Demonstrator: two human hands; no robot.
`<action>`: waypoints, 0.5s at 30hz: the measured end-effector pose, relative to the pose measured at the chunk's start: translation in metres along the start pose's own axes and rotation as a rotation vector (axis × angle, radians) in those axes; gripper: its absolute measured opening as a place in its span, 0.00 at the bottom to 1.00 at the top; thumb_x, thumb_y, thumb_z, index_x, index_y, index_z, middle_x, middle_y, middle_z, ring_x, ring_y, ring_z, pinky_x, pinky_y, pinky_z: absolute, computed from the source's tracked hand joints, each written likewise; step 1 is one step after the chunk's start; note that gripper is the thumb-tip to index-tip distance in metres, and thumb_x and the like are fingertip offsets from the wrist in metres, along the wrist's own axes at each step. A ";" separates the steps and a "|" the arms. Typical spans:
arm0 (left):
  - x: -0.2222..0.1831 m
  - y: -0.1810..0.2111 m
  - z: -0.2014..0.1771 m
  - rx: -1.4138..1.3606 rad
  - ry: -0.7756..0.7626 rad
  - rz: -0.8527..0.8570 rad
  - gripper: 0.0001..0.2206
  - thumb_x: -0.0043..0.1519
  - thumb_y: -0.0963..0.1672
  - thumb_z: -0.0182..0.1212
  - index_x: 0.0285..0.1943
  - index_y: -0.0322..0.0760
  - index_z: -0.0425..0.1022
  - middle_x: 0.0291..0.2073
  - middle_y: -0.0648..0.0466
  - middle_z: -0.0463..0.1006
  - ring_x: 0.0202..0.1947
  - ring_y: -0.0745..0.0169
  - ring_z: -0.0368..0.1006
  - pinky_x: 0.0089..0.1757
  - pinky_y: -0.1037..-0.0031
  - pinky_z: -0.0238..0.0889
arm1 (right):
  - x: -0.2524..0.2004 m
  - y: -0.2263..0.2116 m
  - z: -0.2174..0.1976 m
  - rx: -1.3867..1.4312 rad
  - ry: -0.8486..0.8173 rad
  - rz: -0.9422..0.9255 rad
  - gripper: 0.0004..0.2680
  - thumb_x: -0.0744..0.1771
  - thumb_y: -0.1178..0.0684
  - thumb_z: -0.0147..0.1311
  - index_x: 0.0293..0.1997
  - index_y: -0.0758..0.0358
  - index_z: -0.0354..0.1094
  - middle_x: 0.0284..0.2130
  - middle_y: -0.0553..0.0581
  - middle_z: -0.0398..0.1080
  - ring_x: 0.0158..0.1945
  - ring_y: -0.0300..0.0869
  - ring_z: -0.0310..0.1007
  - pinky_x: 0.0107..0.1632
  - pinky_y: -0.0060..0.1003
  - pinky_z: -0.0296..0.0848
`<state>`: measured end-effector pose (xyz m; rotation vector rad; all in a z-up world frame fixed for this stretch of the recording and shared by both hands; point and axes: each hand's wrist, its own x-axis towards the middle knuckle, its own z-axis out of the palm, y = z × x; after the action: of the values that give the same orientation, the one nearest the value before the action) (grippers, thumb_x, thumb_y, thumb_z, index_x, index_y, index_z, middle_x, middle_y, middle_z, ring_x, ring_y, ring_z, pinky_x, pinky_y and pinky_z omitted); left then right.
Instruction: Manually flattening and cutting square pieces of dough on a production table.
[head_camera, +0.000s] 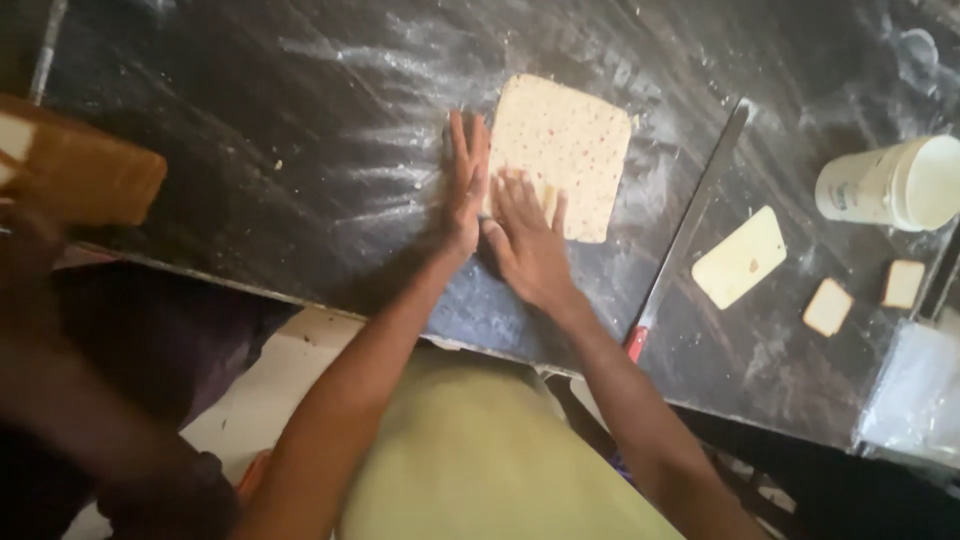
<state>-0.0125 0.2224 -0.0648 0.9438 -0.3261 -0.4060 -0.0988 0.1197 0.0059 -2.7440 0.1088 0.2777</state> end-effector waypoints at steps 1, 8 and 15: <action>0.006 0.001 0.001 -0.048 -0.002 0.010 0.43 0.73 0.58 0.45 0.84 0.42 0.18 0.84 0.42 0.30 0.85 0.42 0.28 0.76 0.53 0.22 | 0.001 0.005 0.008 0.011 0.029 -0.015 0.25 0.72 0.42 0.41 0.79 0.61 0.44 0.78 0.62 0.44 0.81 0.54 0.38 0.76 0.65 0.27; 0.028 -0.003 -0.008 -0.085 -0.058 -0.002 0.44 0.71 0.59 0.47 0.84 0.45 0.18 0.84 0.41 0.32 0.85 0.42 0.27 0.75 0.53 0.20 | 0.025 0.006 -0.032 0.157 -0.004 0.051 0.24 0.73 0.41 0.38 0.77 0.63 0.47 0.78 0.61 0.42 0.82 0.54 0.36 0.76 0.64 0.28; 0.081 -0.019 -0.013 0.181 -0.054 0.024 0.39 0.74 0.59 0.44 0.87 0.43 0.30 0.87 0.42 0.39 0.86 0.45 0.43 0.78 0.62 0.37 | 0.073 0.029 -0.010 0.001 0.097 0.087 0.25 0.72 0.40 0.36 0.78 0.65 0.46 0.77 0.64 0.41 0.79 0.56 0.39 0.73 0.66 0.30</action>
<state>0.0608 0.1839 -0.0800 1.1062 -0.4281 -0.3854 -0.0295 0.0862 -0.0111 -2.7560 0.2552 0.1682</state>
